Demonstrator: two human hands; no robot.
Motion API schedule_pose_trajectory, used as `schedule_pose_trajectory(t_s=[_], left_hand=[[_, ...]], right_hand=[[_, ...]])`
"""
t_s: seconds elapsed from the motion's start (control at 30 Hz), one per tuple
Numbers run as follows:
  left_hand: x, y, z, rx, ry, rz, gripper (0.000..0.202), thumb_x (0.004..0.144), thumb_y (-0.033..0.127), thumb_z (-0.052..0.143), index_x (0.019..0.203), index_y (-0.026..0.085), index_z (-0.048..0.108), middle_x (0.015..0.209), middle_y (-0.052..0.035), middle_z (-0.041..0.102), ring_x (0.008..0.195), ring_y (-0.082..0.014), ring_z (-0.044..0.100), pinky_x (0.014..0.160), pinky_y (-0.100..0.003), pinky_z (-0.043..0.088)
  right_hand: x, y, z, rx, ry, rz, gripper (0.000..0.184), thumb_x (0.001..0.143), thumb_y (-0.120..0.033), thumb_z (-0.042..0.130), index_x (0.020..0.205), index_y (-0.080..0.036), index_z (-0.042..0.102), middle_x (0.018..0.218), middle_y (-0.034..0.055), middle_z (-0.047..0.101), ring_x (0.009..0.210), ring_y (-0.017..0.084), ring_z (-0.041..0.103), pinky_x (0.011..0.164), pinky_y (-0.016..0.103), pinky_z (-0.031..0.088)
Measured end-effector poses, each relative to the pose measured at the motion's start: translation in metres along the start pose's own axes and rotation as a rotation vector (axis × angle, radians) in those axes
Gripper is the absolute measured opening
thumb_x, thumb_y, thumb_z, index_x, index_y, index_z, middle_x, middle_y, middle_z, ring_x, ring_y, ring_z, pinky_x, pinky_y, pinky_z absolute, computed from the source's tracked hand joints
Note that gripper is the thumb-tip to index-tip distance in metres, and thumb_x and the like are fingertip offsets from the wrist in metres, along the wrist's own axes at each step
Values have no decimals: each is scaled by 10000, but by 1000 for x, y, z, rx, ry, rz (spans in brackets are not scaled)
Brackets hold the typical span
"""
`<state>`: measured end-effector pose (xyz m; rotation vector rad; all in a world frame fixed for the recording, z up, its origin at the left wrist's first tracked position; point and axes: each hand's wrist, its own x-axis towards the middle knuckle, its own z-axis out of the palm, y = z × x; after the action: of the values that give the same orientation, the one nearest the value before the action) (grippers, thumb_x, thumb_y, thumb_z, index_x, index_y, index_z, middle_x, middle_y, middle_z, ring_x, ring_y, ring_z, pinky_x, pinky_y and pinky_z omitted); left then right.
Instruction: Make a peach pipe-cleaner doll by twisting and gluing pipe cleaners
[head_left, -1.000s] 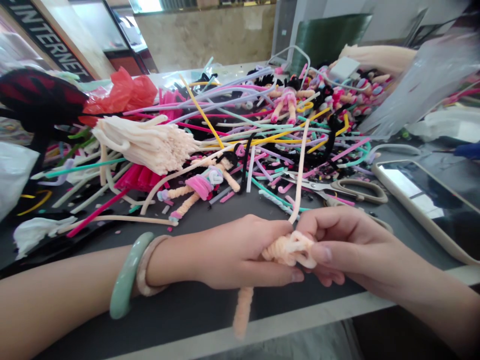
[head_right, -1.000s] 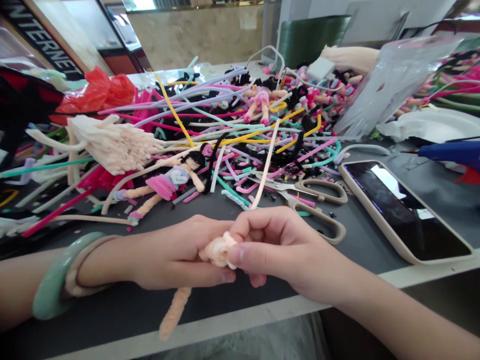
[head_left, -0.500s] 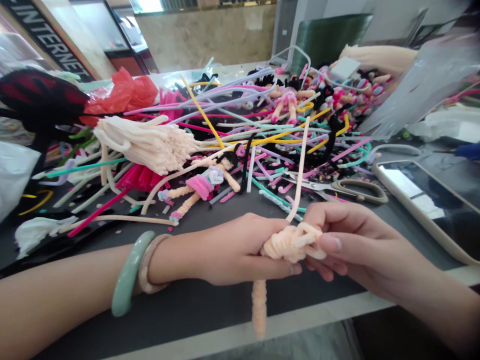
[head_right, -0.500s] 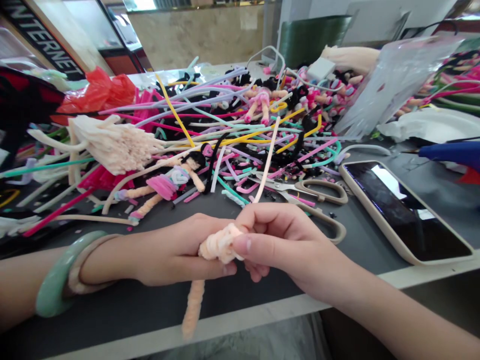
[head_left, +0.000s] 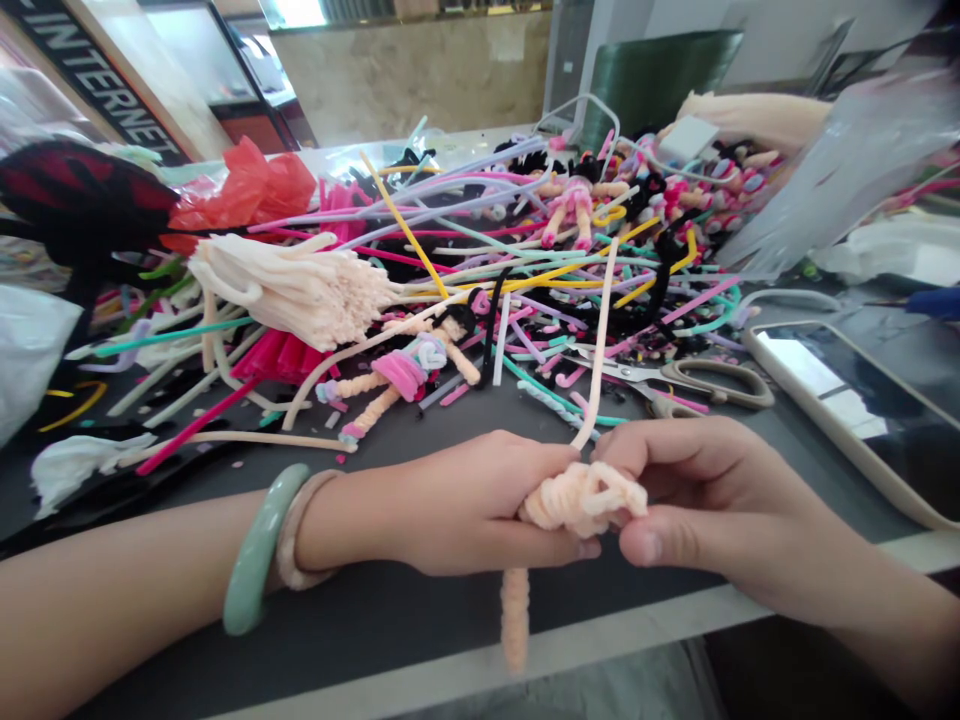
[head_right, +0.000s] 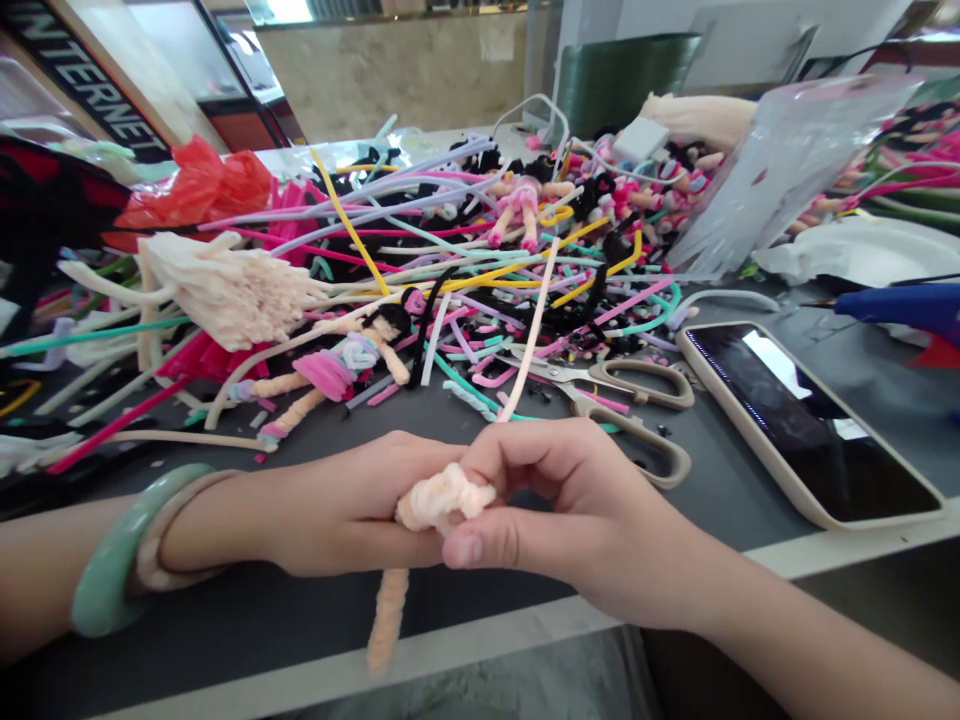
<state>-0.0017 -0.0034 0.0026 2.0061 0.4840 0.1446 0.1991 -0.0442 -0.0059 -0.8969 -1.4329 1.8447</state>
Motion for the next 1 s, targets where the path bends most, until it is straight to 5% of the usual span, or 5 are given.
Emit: schedule_pose_trajectory(t_s=[0.47, 0.73, 1.0], left_hand=[[1, 1, 1, 95, -47, -6, 200, 898, 351, 539, 951, 159, 554, 858, -23, 620, 746, -134, 583, 643, -195, 434], [2, 2, 1, 214, -83, -19, 253, 892, 372, 515, 1004, 159, 590, 927, -65, 660, 830, -197, 653, 691, -247, 487], [0, 2, 2, 110, -15, 13, 198, 929, 286, 484, 1034, 129, 544, 976, -82, 648, 900, -187, 636, 800, -271, 479]], right_hand=[[0, 1, -1, 1, -40, -36, 338, 792, -440, 705, 657, -146, 605, 610, -9, 534, 580, 93, 450, 517, 212, 339], [0, -2, 1, -90, -32, 69, 347, 837, -308, 669, 550, -155, 548, 516, -35, 472, 485, 66, 387, 439, 204, 287], [-2, 5, 3, -167, 141, -164, 370, 945, -308, 530, 602, -170, 542, 595, -25, 534, 551, 69, 449, 486, 200, 329]])
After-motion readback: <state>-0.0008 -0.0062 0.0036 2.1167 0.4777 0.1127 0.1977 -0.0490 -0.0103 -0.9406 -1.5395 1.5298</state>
